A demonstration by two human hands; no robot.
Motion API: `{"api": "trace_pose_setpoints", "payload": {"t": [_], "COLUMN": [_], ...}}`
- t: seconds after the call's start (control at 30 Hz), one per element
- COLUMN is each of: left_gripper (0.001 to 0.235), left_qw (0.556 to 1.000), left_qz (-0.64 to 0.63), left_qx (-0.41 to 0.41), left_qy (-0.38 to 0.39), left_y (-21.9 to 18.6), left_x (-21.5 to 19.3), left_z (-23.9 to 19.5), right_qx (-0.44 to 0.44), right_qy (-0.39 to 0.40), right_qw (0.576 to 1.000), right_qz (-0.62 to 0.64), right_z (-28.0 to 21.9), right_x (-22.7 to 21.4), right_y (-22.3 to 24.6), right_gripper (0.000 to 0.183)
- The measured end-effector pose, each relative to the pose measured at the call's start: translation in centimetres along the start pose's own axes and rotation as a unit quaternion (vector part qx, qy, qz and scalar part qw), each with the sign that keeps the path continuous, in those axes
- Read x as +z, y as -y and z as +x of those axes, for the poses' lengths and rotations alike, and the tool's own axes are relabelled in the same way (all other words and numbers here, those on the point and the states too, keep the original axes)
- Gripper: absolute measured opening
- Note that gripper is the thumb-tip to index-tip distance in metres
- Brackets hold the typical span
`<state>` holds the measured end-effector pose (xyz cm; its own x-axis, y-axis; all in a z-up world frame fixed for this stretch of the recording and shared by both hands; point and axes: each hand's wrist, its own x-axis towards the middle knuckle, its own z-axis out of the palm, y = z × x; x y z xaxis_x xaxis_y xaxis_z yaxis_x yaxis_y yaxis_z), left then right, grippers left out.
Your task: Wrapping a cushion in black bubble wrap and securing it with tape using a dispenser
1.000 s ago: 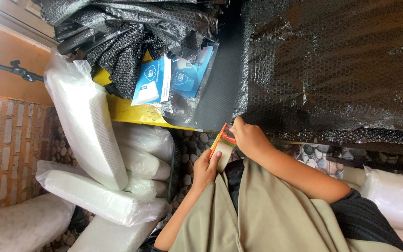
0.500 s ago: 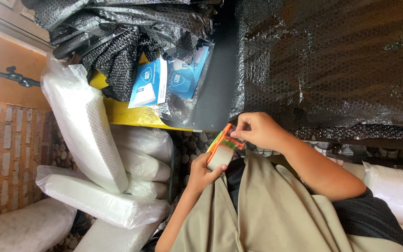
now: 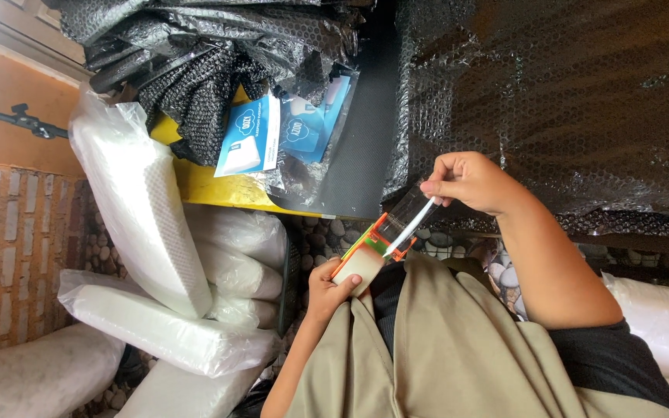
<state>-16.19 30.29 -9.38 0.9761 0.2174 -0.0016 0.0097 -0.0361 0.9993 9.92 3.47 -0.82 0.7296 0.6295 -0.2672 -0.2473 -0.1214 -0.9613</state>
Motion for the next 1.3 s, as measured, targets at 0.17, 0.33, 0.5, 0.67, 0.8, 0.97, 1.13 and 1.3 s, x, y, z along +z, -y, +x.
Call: {"api": "trace_pose_setpoints", "payload": {"t": [0.17,0.33,0.5,0.67,0.8,0.97,1.13,1.3], "left_gripper": [0.039,0.042,0.044,0.039,0.036,0.062,0.045,0.039], "left_qw": [1.0,0.996,0.984,0.954,0.903,0.789,0.728,0.728], "left_qz": [-0.022,-0.029,0.02,0.027,0.18,0.401,0.542,0.573], "left_qx": [0.003,0.082,0.168,0.258,0.313,0.408,0.382,0.348], "left_qy": [-0.017,-0.034,-0.06,-0.151,-0.233,-0.222,-0.174,-0.143], "left_y": [-2.1,-1.6,-4.5,-6.5,-7.6,0.4,8.1,11.3], "left_x": [0.5,0.2,0.3,-1.2,-5.3,-8.6,-8.8,-8.3], "left_z": [0.1,0.2,0.9,0.8,3.8,13.5,18.0,18.1], "right_qx": [0.073,0.144,0.216,0.283,0.247,0.082,0.003,-0.057], "right_qy": [0.027,0.099,0.155,0.08,-0.003,-0.091,-0.142,-0.183], "right_qw": [0.993,0.966,0.919,0.922,0.935,0.964,0.936,0.902], "right_qz": [0.088,0.188,0.292,0.252,0.254,0.237,0.321,0.386], "right_z": [1.6,3.6,3.4,2.8,1.2,1.2,2.4,3.6], "right_x": [0.2,1.9,6.1,8.2,8.6,5.4,-0.1,-5.7], "right_y": [-3.2,-7.9,-11.1,-17.1,-15.8,-8.1,-7.2,-8.4], "right_gripper": [0.016,0.013,0.01,0.011,0.01,0.011,0.008,0.004]}}
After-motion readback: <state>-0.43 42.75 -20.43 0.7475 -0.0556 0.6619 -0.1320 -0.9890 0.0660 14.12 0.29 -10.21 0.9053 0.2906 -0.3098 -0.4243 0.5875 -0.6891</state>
